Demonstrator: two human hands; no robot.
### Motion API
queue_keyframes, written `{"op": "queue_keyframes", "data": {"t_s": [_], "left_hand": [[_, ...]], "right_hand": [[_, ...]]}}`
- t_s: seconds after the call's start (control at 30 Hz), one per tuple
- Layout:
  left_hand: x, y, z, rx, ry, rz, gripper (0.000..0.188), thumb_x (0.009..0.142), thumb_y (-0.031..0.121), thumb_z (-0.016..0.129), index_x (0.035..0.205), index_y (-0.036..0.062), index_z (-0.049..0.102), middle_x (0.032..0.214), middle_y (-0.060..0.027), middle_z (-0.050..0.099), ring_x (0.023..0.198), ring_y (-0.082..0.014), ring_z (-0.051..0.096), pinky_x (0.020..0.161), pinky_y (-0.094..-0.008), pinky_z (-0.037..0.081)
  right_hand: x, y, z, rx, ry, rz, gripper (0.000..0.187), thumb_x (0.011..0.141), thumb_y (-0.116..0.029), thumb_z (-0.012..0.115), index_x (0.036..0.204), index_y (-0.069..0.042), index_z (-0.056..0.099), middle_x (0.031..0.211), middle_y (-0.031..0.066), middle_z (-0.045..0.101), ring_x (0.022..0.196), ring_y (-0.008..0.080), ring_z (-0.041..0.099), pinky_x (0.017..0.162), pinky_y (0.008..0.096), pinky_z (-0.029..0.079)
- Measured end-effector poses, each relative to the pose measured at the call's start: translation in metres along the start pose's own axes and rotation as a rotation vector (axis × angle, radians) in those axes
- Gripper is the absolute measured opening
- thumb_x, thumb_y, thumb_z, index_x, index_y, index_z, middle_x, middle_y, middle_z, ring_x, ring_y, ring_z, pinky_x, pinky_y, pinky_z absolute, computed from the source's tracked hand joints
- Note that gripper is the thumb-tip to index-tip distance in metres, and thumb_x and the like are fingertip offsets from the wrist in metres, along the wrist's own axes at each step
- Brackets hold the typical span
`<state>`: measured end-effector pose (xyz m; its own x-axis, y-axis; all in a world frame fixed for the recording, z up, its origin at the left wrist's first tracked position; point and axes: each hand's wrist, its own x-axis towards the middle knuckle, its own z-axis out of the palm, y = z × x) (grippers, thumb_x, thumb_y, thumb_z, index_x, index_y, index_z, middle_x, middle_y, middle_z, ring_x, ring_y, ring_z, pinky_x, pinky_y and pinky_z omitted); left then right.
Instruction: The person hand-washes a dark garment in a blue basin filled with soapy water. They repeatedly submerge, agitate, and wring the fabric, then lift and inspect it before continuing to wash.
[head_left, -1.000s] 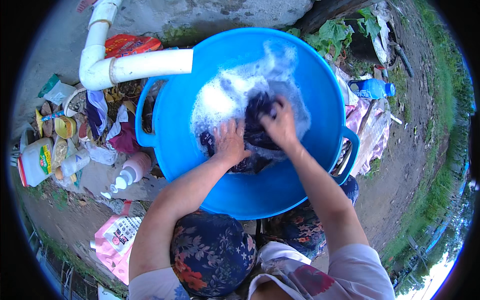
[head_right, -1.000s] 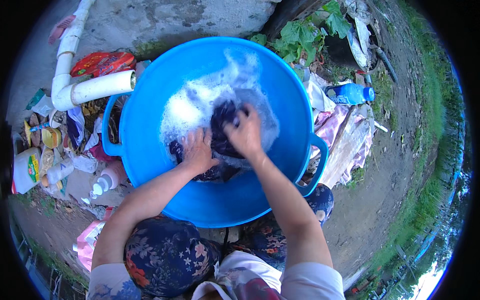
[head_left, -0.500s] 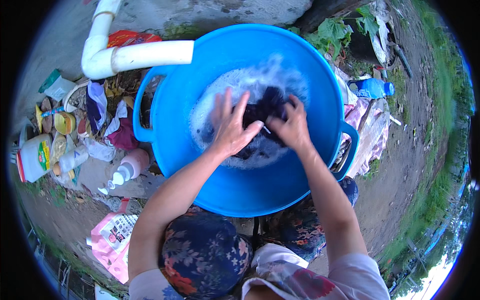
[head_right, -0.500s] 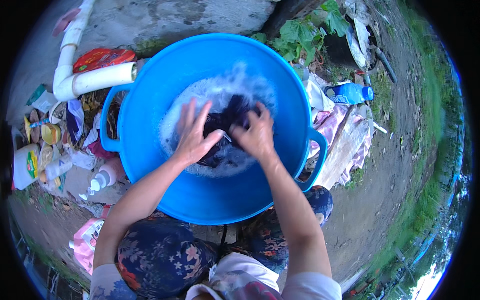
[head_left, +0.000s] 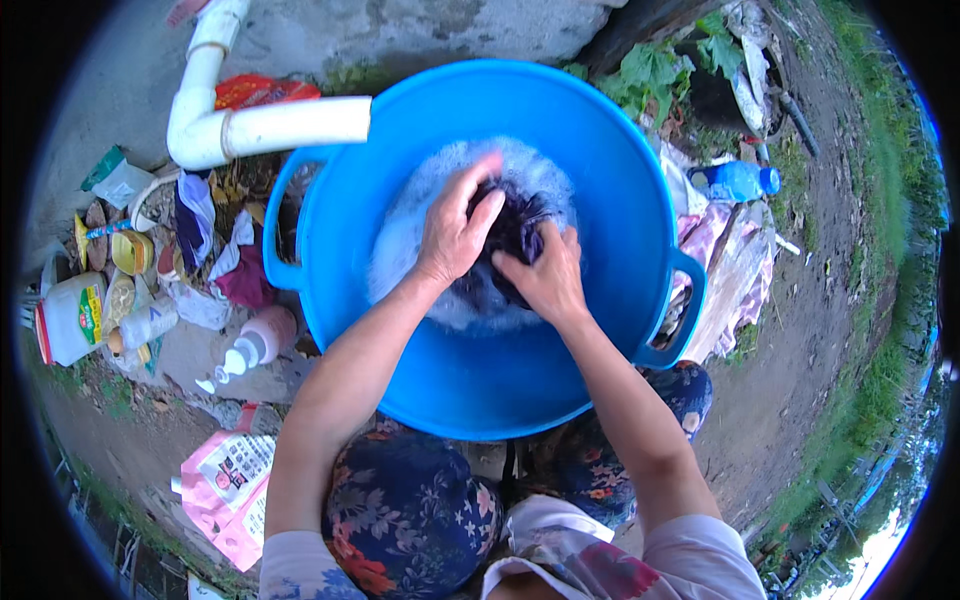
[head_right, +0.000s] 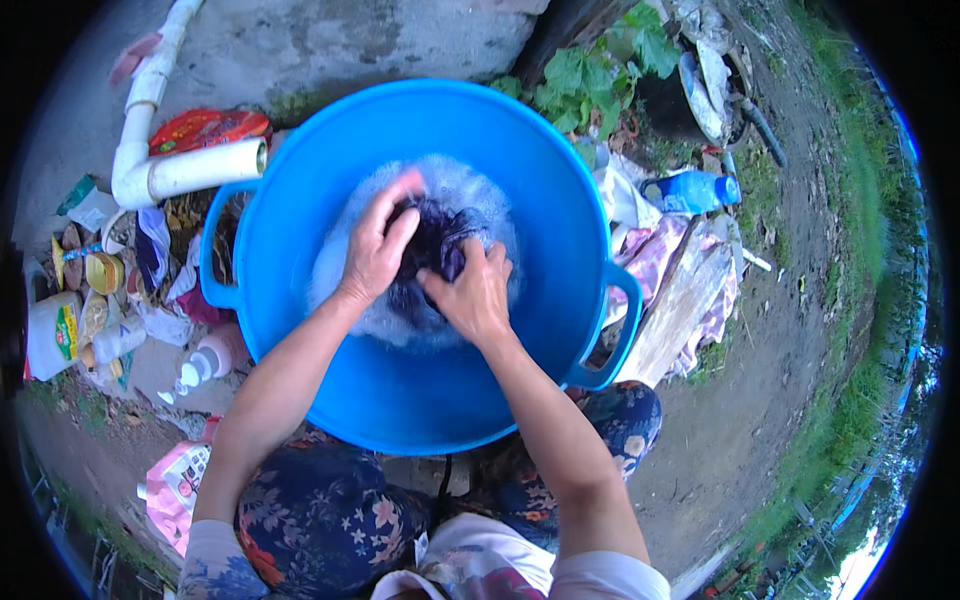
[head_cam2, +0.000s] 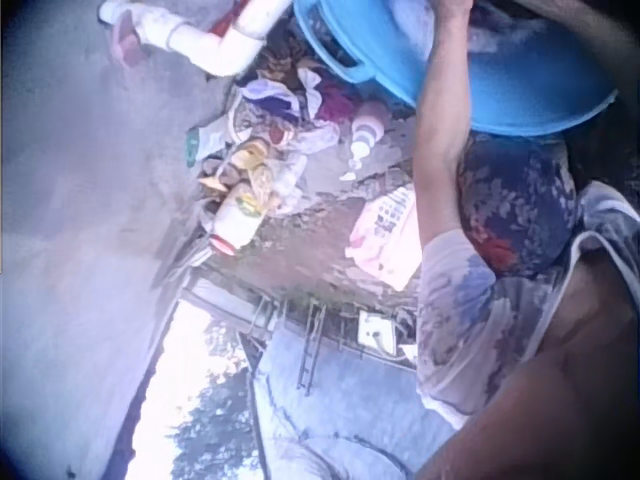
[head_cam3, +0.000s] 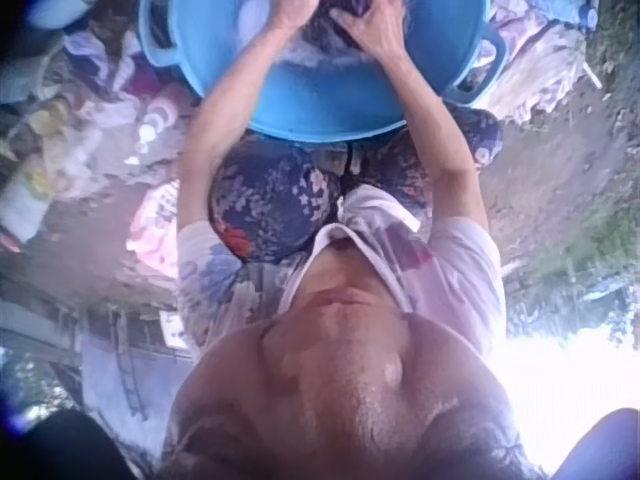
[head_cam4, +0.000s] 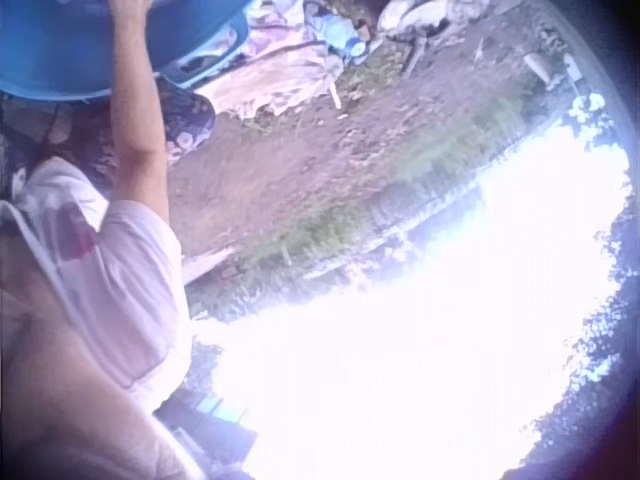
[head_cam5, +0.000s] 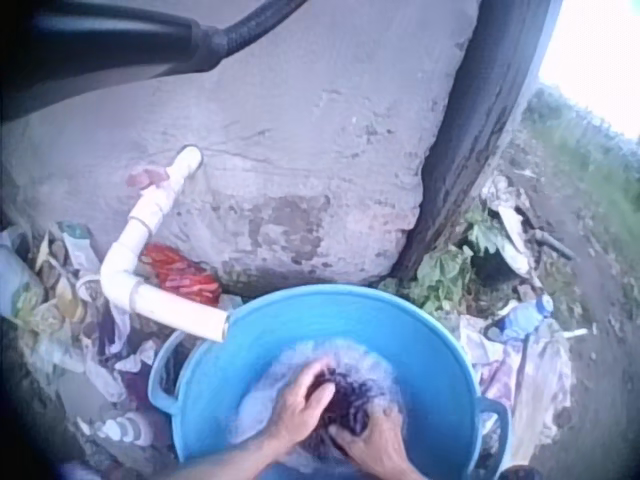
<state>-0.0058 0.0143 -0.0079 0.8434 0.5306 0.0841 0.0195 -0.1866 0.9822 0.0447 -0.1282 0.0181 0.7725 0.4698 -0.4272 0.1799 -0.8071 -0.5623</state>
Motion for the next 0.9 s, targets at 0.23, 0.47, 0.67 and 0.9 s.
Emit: {"op": "queue_keyframes", "data": {"t_s": [0.23,0.47,0.67,0.9], "left_hand": [[-0.074,0.020,0.021,0.742,-0.573,-0.561,0.098,0.075,0.044,0.071,0.143,-0.0012,0.017,0.148,-0.0299,0.006,0.136,-0.0446,0.015,0.109,-0.0517,0.021],[-0.058,-0.004,0.007,0.682,-0.623,-0.739,0.091,0.075,0.021,0.070,0.146,0.0119,0.014,0.151,-0.0186,0.007,0.138,-0.0401,0.012,0.105,-0.0508,0.030],[-0.088,-0.077,0.001,1.020,-0.658,-0.236,0.067,0.088,0.037,0.049,0.144,0.0117,0.024,0.149,-0.0172,0.022,0.138,-0.0343,0.017,0.109,-0.0514,0.022],[-0.069,-0.037,0.012,1.026,-0.539,-0.210,0.066,0.086,0.016,0.050,0.145,0.0045,0.022,0.152,-0.0120,0.016,0.139,-0.0312,0.017,0.111,-0.0480,0.020]], "right_hand": [[0.019,-0.001,-0.040,0.284,0.120,-0.080,0.063,0.070,-0.037,0.076,0.121,-0.004,0.056,0.121,0.0264,0.052,0.120,0.0408,0.046,0.099,0.0431,0.040],[0.084,0.052,0.011,0.300,-0.028,0.034,0.035,0.071,-0.017,0.073,0.101,-0.004,0.063,0.109,0.0231,0.059,0.118,0.0370,0.047,0.092,0.0415,0.044],[-0.025,-0.003,0.060,-0.135,0.137,-0.437,0.035,0.063,-0.021,0.077,0.093,-0.010,0.063,0.133,0.0215,0.044,0.124,0.0445,0.037,0.099,0.0578,0.034],[0.084,-0.006,0.045,-0.029,0.096,0.146,0.032,0.076,-0.030,0.069,0.095,-0.005,0.063,0.102,0.0236,0.062,0.096,0.0383,0.060,0.084,0.0410,0.047]]}}
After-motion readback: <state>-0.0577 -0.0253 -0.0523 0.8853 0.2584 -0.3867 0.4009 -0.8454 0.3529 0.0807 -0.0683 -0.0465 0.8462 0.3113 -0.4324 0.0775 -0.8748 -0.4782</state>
